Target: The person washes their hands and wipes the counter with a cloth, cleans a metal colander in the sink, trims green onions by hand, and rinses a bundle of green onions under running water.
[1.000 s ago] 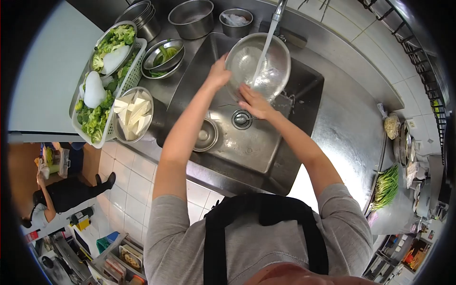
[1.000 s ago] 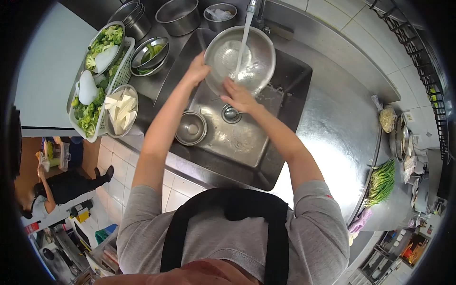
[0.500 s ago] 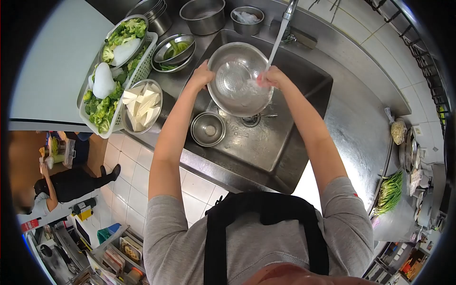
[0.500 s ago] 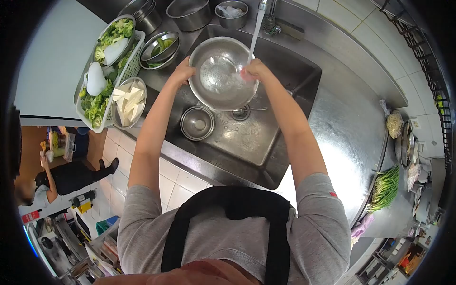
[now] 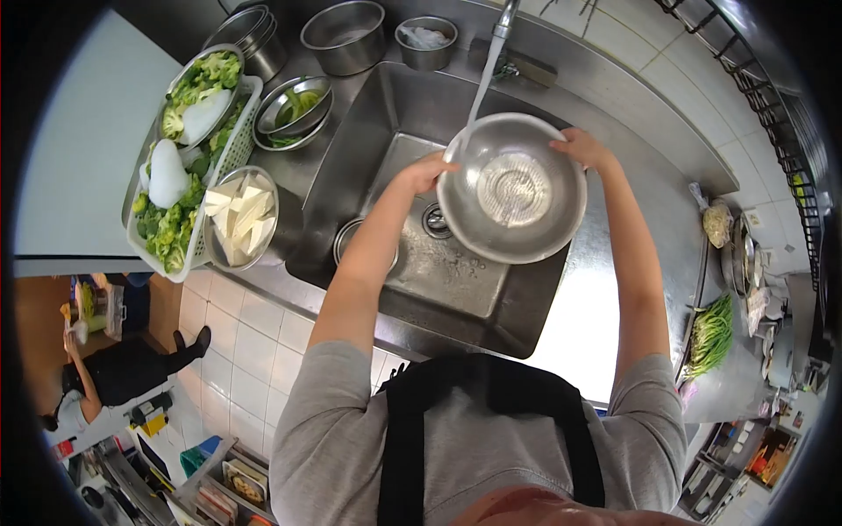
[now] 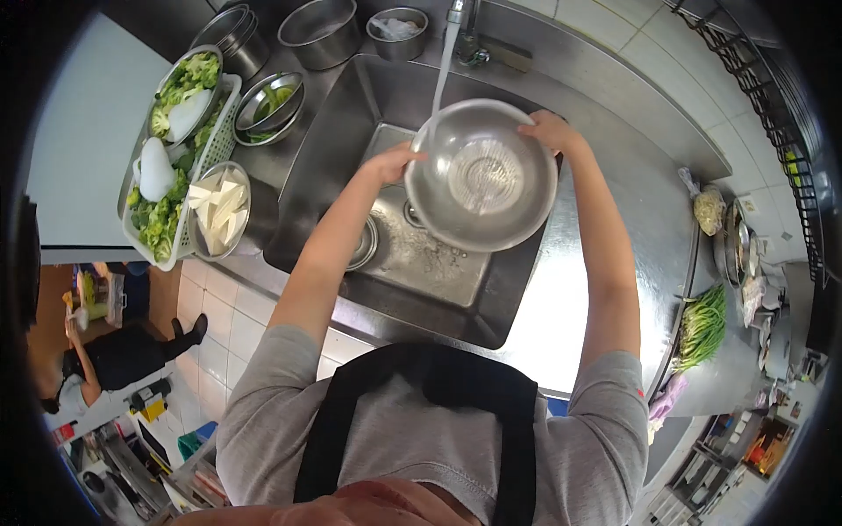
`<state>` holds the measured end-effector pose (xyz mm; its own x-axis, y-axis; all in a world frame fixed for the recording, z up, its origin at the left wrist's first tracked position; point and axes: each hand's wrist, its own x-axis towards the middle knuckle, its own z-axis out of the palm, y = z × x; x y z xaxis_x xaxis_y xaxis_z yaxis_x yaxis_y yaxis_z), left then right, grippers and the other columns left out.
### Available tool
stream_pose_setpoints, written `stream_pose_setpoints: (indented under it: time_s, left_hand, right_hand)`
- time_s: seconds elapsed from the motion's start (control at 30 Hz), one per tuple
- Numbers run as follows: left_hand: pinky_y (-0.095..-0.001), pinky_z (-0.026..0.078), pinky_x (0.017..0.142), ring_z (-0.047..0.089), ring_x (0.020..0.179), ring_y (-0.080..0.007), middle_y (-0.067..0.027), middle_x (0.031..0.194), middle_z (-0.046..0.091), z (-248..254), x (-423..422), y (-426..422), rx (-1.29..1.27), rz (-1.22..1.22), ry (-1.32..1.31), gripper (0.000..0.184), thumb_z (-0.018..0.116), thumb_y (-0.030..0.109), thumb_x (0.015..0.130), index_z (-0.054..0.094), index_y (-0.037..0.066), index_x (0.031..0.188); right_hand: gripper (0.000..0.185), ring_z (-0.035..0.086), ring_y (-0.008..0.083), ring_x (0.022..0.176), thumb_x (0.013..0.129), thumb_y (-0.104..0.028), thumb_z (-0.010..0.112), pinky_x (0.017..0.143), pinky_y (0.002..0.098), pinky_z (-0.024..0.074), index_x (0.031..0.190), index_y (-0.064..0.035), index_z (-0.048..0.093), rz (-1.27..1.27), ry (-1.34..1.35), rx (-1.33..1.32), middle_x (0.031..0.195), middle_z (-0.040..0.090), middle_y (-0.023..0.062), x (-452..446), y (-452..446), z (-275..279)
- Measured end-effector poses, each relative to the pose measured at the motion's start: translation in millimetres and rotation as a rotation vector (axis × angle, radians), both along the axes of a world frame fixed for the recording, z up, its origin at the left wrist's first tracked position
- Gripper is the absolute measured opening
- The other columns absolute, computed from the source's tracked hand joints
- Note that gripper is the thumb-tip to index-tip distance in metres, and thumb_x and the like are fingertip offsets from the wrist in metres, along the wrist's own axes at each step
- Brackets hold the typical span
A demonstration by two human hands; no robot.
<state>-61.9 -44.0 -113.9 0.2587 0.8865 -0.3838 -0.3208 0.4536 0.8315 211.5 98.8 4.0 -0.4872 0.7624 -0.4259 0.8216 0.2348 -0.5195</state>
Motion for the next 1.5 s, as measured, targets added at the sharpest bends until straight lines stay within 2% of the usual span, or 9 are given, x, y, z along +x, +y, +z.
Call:
stream_pose_setpoints:
  time_s: [0.27,0.33,0.43,0.63,0.93,1.13,1.3,1.4,1.5]
  left_hand:
    - [-0.0346,0.047,0.068,0.060,0.078,-0.0205,-0.0072,0.088,0.061,104.1,-21.7,47.0,0.164,-0.087,0.674,0.031,0.058,0.020,0.074,0.055,0.007,0.101]
    - [-0.0360,0.048,0.069,0.060,0.083,-0.0267,-0.0129,0.099,0.059,118.1,-29.9,28.3,0.480,-0.145,1.525,0.035,0.054,0.013,0.072,0.054,0.009,0.106]
    - [-0.0354,0.049,0.072,0.056,0.091,-0.0286,-0.0144,0.109,0.053,143.1,-20.0,-22.1,0.692,0.068,1.799,0.041,0.048,0.005,0.070,0.052,0.013,0.111]
    - [-0.0332,0.048,0.079,0.053,0.100,-0.0249,-0.0094,0.112,0.053,180.4,-41.5,-79.3,1.047,0.330,1.840,0.048,0.048,-0.003,0.069,0.051,0.015,0.114]
    - [-0.0319,0.046,0.083,0.052,0.102,-0.0242,-0.0089,0.110,0.055,193.5,-46.5,-111.8,1.193,0.482,1.780,0.049,0.048,-0.008,0.062,0.058,0.012,0.106]
    - [-0.0317,0.046,0.081,0.054,0.099,-0.0235,-0.0093,0.107,0.056,203.9,-21.8,-124.4,1.183,0.487,1.780,0.043,0.051,-0.003,0.066,0.059,0.013,0.105]
    - [-0.0311,0.045,0.082,0.053,0.102,-0.0234,-0.0095,0.108,0.055,197.5,13.1,-114.5,1.195,0.431,1.765,0.051,0.046,-0.010,0.064,0.056,0.015,0.108]
    - [-0.0325,0.045,0.082,0.052,0.102,-0.0247,-0.0100,0.109,0.055,192.0,47.8,-106.4,1.142,0.402,1.765,0.052,0.047,-0.009,0.064,0.055,0.016,0.109]
    - [-0.0345,0.043,0.086,0.049,0.105,-0.0267,-0.0100,0.114,0.051,196.6,76.9,-112.4,1.232,0.594,1.806,0.052,0.049,-0.007,0.063,0.055,0.016,0.109]
  right_hand:
    - [0.031,0.060,0.0204,0.061,0.075,-0.030,0.058,0.053,0.0315,0.0461,0.089,-0.0024,0.060,-0.250,0.274,0.129,0.072,0.060,0.0116,19.2,7.6,-7.5]
    - [0.029,0.060,0.0192,0.060,0.075,-0.028,0.060,0.055,0.0303,0.0447,0.086,-0.0013,0.059,-0.224,0.266,0.311,0.072,0.060,0.0113,-2.3,25.4,-26.5]
    - [0.026,0.061,0.0258,0.066,0.074,-0.024,0.060,0.062,0.0368,0.0464,0.088,-0.0026,0.058,-0.132,0.271,0.523,0.074,0.061,0.0133,-55.1,49.0,-45.3]
    - [0.014,0.058,0.0338,0.080,0.075,-0.013,0.052,0.069,0.0441,0.0474,0.086,-0.0042,0.056,0.170,-0.139,0.931,0.080,0.059,0.0199,-125.0,77.5,-28.0]
    - [0.035,0.057,0.0352,0.083,0.076,-0.024,0.058,0.072,0.0431,0.0442,0.104,-0.0081,0.047,-0.188,0.182,0.763,0.086,0.061,0.0151,-121.8,112.3,-19.9]
    - [0.036,0.058,0.0331,0.080,0.076,-0.022,0.056,0.069,0.0401,0.0448,0.108,-0.0097,0.046,0.147,0.273,0.728,0.081,0.061,0.0144,-37.6,13.6,-38.9]
    - [0.104,0.025,0.0306,0.124,0.061,-0.026,0.072,0.095,0.0384,0.0343,0.134,-0.0086,0.000,0.603,0.408,0.091,0.136,0.018,0.0177,12.8,-106.0,-10.4]
    - [0.096,0.052,0.0386,0.094,0.066,-0.031,0.067,0.080,0.0406,0.0432,0.134,-0.0062,0.003,0.314,0.232,0.258,0.106,0.050,0.0259,1.6,-157.7,26.8]
    - [0.072,0.057,0.0377,0.069,0.069,-0.001,0.050,0.060,0.0441,0.0463,0.132,-0.0068,0.014,0.217,0.404,0.778,0.100,0.053,0.0251,3.3,-141.6,14.8]
